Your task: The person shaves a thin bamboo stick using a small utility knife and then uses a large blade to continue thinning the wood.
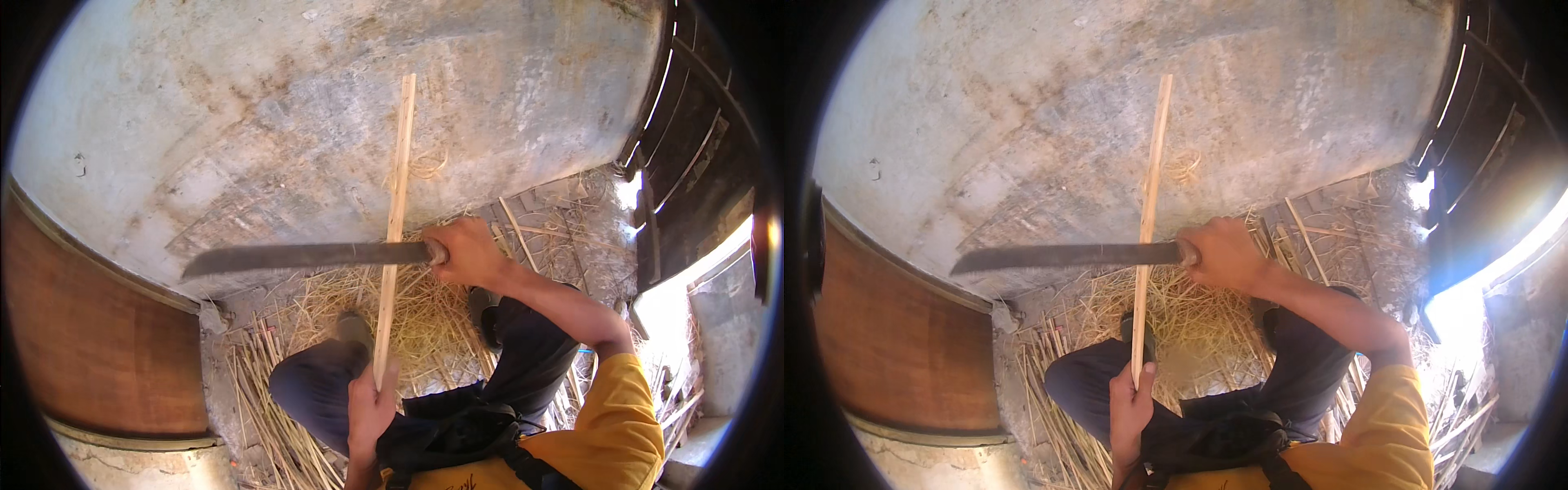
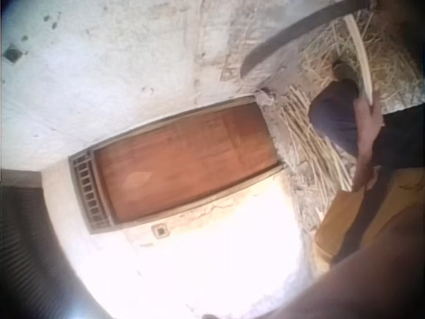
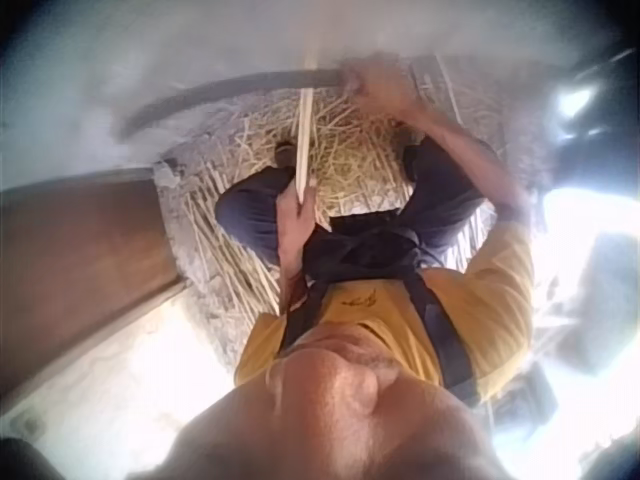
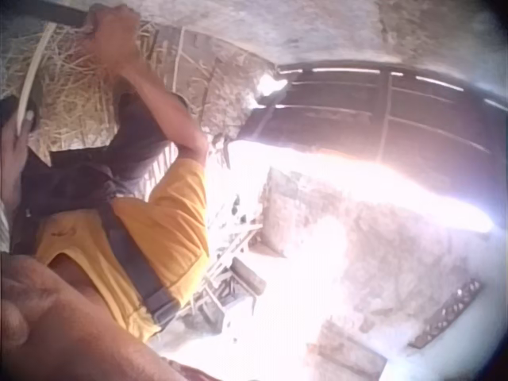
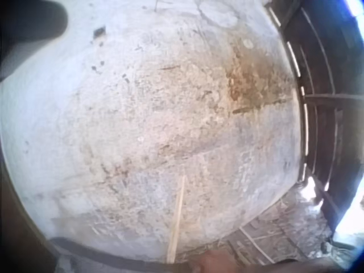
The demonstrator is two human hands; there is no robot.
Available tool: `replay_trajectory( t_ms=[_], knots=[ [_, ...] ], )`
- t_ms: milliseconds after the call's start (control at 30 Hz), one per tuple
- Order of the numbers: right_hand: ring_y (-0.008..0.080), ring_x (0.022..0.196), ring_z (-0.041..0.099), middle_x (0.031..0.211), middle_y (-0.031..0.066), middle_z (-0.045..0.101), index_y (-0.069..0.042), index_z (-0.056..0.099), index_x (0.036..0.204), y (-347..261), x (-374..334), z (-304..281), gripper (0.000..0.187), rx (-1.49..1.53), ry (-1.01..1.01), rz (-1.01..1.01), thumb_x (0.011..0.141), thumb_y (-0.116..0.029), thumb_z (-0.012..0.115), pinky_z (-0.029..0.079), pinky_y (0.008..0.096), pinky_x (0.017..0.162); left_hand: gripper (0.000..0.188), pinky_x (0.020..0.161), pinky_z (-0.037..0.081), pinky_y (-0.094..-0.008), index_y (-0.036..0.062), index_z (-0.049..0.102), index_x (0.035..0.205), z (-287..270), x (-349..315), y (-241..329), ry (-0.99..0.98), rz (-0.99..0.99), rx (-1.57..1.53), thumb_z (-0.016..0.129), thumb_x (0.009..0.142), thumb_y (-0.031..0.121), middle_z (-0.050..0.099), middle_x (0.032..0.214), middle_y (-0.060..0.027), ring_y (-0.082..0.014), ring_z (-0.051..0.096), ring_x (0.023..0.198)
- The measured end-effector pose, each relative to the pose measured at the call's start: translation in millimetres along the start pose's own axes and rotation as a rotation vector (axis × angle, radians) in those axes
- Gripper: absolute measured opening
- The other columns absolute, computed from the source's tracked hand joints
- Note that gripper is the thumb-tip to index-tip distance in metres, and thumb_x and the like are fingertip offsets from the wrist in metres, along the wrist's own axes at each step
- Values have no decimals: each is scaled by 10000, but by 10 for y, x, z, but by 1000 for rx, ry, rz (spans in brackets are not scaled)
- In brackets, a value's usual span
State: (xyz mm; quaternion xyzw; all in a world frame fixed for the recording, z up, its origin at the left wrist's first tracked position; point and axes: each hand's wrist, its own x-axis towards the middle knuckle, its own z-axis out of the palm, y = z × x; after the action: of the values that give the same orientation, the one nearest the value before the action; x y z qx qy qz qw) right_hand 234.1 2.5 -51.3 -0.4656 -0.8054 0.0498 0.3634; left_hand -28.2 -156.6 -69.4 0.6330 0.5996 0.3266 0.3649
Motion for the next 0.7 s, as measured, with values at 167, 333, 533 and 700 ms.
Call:
replay_trajectory(
  t_ms=[167, 333, 533, 700],
  knots=[
    [380, 726, 715, 739, 122, 714, -120, 711, 891, -82, -8, 29, 174, -55, -58, 42, 743, -202, 751, 566, 480, 659, 246, 556, 475, -441, -43, 654, 1143, -28, 0, 52, -10, -19, 69, 613, 1039, 177, 624, 719, -247, -453, 648, 645],
    [342, 718, 722, 724, 111, 713, -139, 723, 878, -209, -114, 99, 172, -84, -153, -29, 725, -206, 765, 565, 475, 662, 265, 570, 494, -488, -68, 628, 1161, 12, 14, 76, -16, 11, 161, 603, 1039, 166, 626, 718, -284, -473, 677, 687],
    [299, 687, 725, 723, 74, 716, -160, 725, 896, -162, -40, 174, 194, -82, -115, -54, 706, -181, 756, 556, 446, 617, 229, 559, 488, -499, -63, 603, 1033, -20, 6, 199, 1, -17, 155, 586, 1047, 165, 604, 664, -283, -486, 671, 693],
    [289, 655, 720, 738, 62, 725, -158, 731, 941, -150, -44, 268, 247, -155, -66, -48, 699, -191, 763, 563, 433, 598, 225, 550, 472, -509, -58, 592, 1002, -8, 52, 121, 5, 8, 163, 573, 1053, 160, 594, 653, -281, -496, 657, 682]
  ],
)
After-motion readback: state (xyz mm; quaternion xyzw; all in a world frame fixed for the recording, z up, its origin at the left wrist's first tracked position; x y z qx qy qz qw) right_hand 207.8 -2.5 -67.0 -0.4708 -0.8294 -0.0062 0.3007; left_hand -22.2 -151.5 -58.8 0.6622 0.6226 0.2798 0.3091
